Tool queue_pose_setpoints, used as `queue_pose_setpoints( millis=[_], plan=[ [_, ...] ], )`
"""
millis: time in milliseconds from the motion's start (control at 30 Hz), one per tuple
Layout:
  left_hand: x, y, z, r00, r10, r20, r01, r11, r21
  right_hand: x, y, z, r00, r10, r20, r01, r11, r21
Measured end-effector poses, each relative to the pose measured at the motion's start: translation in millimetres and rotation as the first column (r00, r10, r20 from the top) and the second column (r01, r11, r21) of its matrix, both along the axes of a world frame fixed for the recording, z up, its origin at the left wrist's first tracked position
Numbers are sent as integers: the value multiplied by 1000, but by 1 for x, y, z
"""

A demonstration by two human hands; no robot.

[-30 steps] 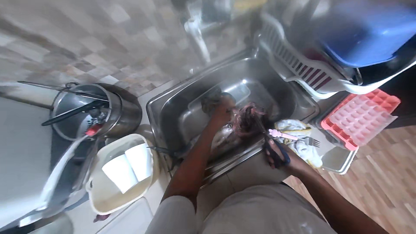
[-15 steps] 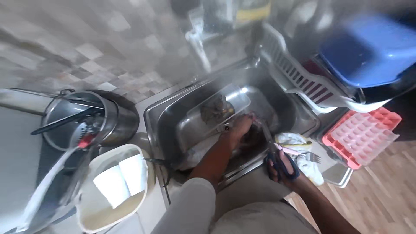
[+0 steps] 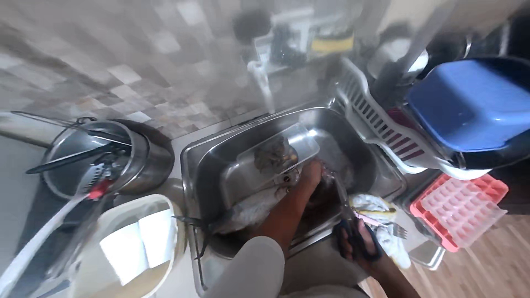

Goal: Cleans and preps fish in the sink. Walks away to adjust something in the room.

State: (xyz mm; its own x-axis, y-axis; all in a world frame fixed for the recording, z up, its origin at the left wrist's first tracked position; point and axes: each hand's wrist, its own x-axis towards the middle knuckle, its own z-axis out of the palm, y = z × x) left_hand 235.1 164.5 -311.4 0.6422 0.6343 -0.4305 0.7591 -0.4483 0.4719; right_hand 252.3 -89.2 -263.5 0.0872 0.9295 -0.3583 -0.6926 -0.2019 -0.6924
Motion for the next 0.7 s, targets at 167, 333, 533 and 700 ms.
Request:
queue_pose_setpoints(
  millis=[167, 333, 533, 700],
  plan=[
    [-15, 0, 21, 1000, -20, -6, 20, 1000, -25, 1, 0, -3, 999, 39, -7, -39, 999, 31],
    [-58, 11, 42, 989, 83, 119, -32, 927, -375, 2, 0, -3, 998, 58, 33, -60, 997, 38],
    [-107, 8, 51, 761, 621, 187, -175, 474, -863, 0, 1, 4, 996, 48, 77, -47, 999, -22],
    [-130, -2, 50, 684, 598, 418, 10, 565, -825, -3, 1, 7, 994, 32, 107, -28, 999, -42]
  ],
)
